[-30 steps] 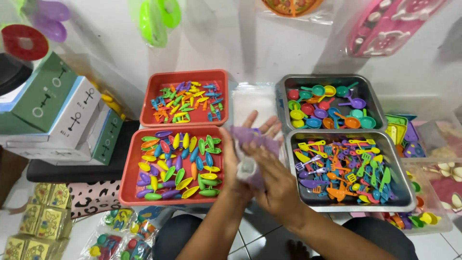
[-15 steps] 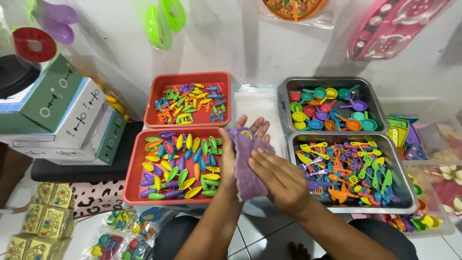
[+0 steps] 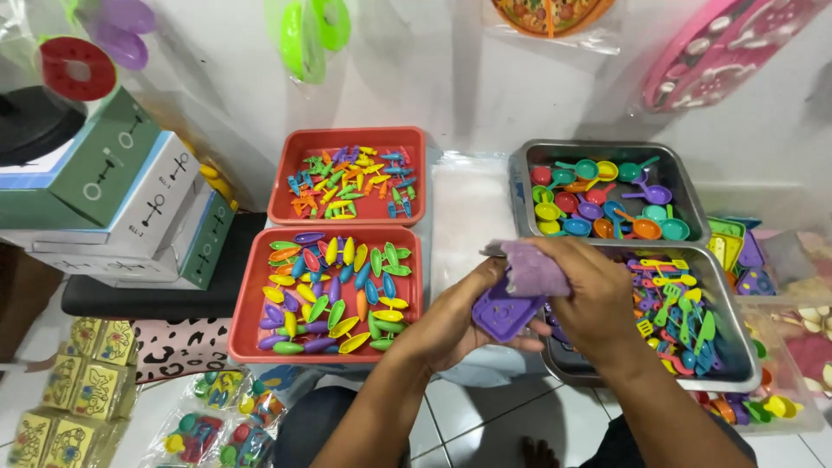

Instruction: Cleaning small plastic toy pieces with a cloth and sorting them into different trays on the floor.

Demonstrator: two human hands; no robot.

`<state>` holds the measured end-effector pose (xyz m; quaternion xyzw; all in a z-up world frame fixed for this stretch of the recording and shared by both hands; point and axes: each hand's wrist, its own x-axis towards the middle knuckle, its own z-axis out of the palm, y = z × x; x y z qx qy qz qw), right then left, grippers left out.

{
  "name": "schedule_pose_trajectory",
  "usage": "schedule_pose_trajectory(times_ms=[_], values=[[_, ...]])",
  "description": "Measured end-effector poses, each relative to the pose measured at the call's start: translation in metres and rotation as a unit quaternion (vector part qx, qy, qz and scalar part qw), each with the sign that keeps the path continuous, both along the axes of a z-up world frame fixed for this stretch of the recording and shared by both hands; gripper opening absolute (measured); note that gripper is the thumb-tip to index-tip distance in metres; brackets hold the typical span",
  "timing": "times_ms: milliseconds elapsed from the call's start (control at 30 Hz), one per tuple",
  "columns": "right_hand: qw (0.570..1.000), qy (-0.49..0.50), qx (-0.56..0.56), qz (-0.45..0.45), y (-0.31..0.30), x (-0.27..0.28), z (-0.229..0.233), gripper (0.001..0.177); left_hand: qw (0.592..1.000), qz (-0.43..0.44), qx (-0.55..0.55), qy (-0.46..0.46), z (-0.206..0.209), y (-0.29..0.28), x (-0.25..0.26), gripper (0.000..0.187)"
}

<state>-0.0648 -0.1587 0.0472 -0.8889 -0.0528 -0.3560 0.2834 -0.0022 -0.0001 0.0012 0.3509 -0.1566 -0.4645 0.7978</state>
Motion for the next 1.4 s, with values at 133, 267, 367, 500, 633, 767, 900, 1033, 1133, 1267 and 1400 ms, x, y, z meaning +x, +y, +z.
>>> schedule_pose_trajectory(times_ms=[133, 267, 367, 500, 633, 767, 900, 1033, 1133, 1267, 1400], values=[[0.996, 0.019, 0.083, -0.007, 0.001, 0.004, 0.012, 0.015, 0.999, 0.022, 0.023, -0.026, -0.006, -0.005, 0.006, 0.039], [0.893, 0.008, 0.441, -0.094, -0.011, 0.018, 0.000, 0.015, 0.987, 0.134, -0.006, -0.085, 0.000, -0.013, 0.007, 0.063], [0.873, -0.010, 0.473, -0.115, 0.000, 0.015, 0.005, 0.015, 0.981, 0.179, -0.052, -0.045, -0.005, -0.016, 0.011, 0.063], [0.998, -0.052, -0.028, -0.001, 0.006, 0.012, -0.012, 0.043, 0.979, 0.202, -0.028, 0.016, 0.015, -0.015, 0.012, 0.061], [0.979, 0.025, -0.198, 0.027, 0.031, 0.013, -0.019, 0.055, 0.968, 0.244, -0.063, -0.009, 0.022, -0.010, 0.007, 0.061], [0.971, 0.013, -0.238, -0.016, 0.034, 0.021, -0.014, 0.053, 0.965, 0.247, -0.076, 0.037, 0.026, -0.005, 0.009, 0.058], [0.981, 0.012, -0.189, 0.034, 0.030, 0.022, -0.014, 0.046, 0.966, 0.253, -0.047, -0.013, 0.021, -0.001, 0.011, 0.060], [0.980, 0.013, -0.200, 0.010, 0.031, 0.027, -0.015, 0.048, 0.964, 0.256, -0.054, -0.054, 0.018, -0.003, 0.010, 0.062], [0.983, 0.017, -0.174, 0.057, 0.030, 0.025, -0.024, 0.041, 0.959, 0.261, 0.036, -0.101, 0.022, 0.000, 0.009, 0.065], [0.988, 0.028, -0.141, 0.049, 0.033, 0.025, -0.017, 0.032, 0.970, 0.236, -0.017, -0.061, 0.018, -0.003, 0.009, 0.060], [0.989, 0.033, -0.114, 0.092, 0.037, 0.020, -0.007, 0.027, 0.970, 0.236, 0.004, -0.067, 0.011, -0.004, 0.014, 0.063]])
